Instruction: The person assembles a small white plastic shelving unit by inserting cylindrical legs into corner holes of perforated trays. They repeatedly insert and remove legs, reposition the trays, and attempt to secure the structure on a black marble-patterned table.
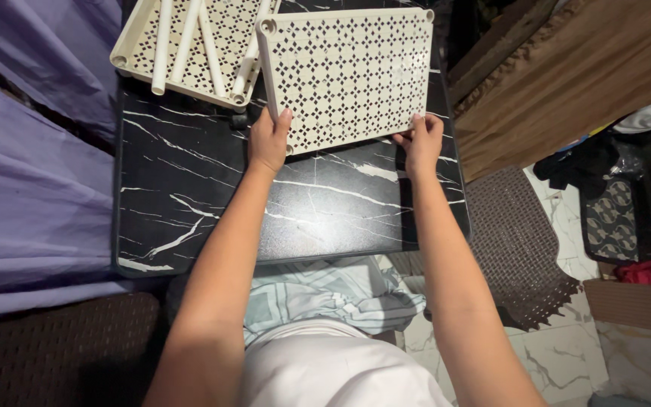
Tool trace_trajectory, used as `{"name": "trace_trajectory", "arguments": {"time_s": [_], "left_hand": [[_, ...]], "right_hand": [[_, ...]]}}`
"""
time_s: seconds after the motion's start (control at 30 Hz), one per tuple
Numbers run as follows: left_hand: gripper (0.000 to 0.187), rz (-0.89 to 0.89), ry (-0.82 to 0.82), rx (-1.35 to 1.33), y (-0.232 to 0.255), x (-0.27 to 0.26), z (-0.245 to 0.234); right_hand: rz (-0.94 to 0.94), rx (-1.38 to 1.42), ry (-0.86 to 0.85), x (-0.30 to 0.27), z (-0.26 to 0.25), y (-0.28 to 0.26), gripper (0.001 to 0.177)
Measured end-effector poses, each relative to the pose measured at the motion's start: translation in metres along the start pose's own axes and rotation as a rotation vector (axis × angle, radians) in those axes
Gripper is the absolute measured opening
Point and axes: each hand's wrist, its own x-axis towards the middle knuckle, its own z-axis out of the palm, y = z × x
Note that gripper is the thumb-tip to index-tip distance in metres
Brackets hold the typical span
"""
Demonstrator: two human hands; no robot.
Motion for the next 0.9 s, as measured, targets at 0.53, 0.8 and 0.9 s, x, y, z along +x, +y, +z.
{"name": "trace_trajectory", "arguments": {"time_s": [0.53, 0.8, 0.9], "left_hand": [[0.045, 0.044, 0.049, 0.08, 0.001, -0.003, 0.002], [0.044, 0.031, 0.045, 0.103, -0.002, -0.002, 0.003], [0.043, 0.046, 0.05, 0.104, -0.003, -0.002, 0.003]], "right_hand": [[-0.229, -0.008, 0.011, -0.012, 0.004, 0.01, 0.028], [-0.231, -0.009, 0.016, -0.014, 0.006, 0.008, 0.028], [-0.238, -0.008, 0.008, -0.014, 0.006, 0.006, 0.029]]}}
